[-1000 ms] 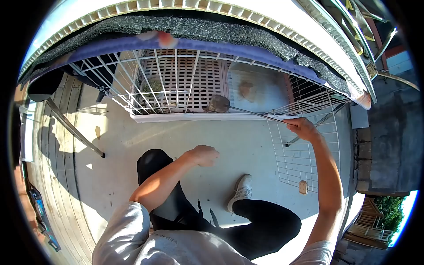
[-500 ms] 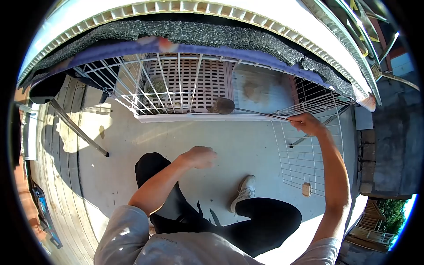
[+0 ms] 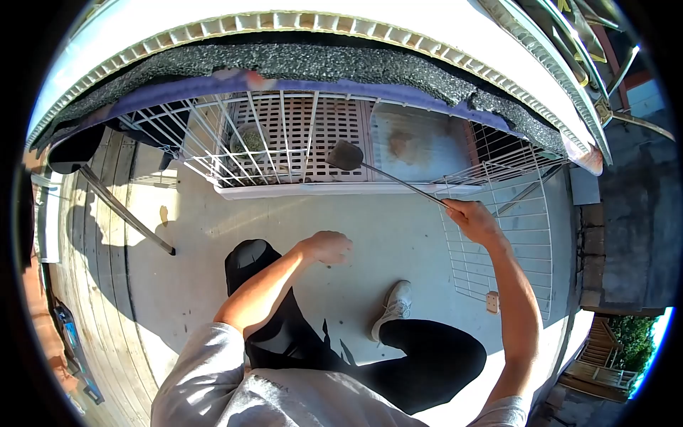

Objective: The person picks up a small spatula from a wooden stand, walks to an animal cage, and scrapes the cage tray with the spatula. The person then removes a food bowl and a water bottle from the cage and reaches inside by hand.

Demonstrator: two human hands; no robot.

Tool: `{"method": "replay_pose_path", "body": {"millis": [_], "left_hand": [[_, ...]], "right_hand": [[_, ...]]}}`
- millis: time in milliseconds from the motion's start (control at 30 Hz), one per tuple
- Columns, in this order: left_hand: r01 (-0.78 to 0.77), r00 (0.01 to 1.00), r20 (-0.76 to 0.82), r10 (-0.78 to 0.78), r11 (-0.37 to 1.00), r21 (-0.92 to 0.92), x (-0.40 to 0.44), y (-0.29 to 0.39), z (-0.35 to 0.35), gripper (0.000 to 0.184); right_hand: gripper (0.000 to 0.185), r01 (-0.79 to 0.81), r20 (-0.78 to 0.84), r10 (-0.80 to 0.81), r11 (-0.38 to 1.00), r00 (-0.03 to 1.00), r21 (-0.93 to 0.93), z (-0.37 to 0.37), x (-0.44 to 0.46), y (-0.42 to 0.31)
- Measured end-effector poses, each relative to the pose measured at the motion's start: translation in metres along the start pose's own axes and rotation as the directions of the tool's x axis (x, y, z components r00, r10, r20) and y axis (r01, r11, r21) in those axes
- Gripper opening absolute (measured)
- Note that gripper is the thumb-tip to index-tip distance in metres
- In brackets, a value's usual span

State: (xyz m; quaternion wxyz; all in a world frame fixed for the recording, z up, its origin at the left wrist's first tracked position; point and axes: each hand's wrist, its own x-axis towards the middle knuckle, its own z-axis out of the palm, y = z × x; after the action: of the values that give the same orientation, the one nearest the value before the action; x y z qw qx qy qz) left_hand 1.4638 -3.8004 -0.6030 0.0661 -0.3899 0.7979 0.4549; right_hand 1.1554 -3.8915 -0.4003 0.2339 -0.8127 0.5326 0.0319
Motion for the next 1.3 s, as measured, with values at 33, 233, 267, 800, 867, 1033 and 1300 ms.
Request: {"method": "replay_pose_path", "body": {"millis": [33, 233, 267, 800, 867, 1033, 1300], "left_hand": [[-0.014, 0.998, -0.06, 0.013, 1.0, -0.017, -0.003, -0.001, 0.002, 0.036], [-0.011, 0.998, -0.064, 0.01, 1.0, -0.012, -0.008, 0.0, -0.005, 0.04], [0.006, 0.998, -0.066, -0.007, 1.0, -0.019, -0.012, 0.001, -0.008, 0.041], [0.009, 0.998, -0.061, -0.007, 1.0, 0.019, -0.005, 0.01, -0.003, 0.036], [-0.01, 0.999, -0.051, 0.012, 0.999, 0.036, -0.004, 0.008, -0.003, 0.034], [-0.017, 0.991, -0.132, 0.016, 1.0, -0.008, -0.014, 0.007, 0.007, 0.031], [-0.015, 0.976, -0.217, 0.019, 1.0, 0.02, -0.047, 0.022, 0.008, 0.024]], "right_hand": [[0.027, -0.013, 0.008, 0.013, 1.0, 1.0, -0.021, -0.008, -0.006, 0.005], [0.027, -0.094, 0.121, 0.077, 0.985, 0.99, 0.142, 0.025, 0.002, 0.035], [0.027, -0.098, 0.122, 0.078, 0.981, 0.989, 0.169, 0.041, 0.009, 0.035], [0.025, -0.031, -0.123, 0.052, 0.986, 0.991, 0.165, 0.105, 0.049, -0.041], [0.025, 0.058, -0.1, -0.054, 0.997, 0.994, 0.041, 0.076, 0.05, -0.022], [0.02, 0.047, -0.007, -0.051, 0.96, 0.999, -0.277, 0.007, 0.076, 0.034], [0.049, 0.09, -0.215, -0.313, 0.731, 0.925, -0.676, -0.009, 0.133, 0.043]]}}
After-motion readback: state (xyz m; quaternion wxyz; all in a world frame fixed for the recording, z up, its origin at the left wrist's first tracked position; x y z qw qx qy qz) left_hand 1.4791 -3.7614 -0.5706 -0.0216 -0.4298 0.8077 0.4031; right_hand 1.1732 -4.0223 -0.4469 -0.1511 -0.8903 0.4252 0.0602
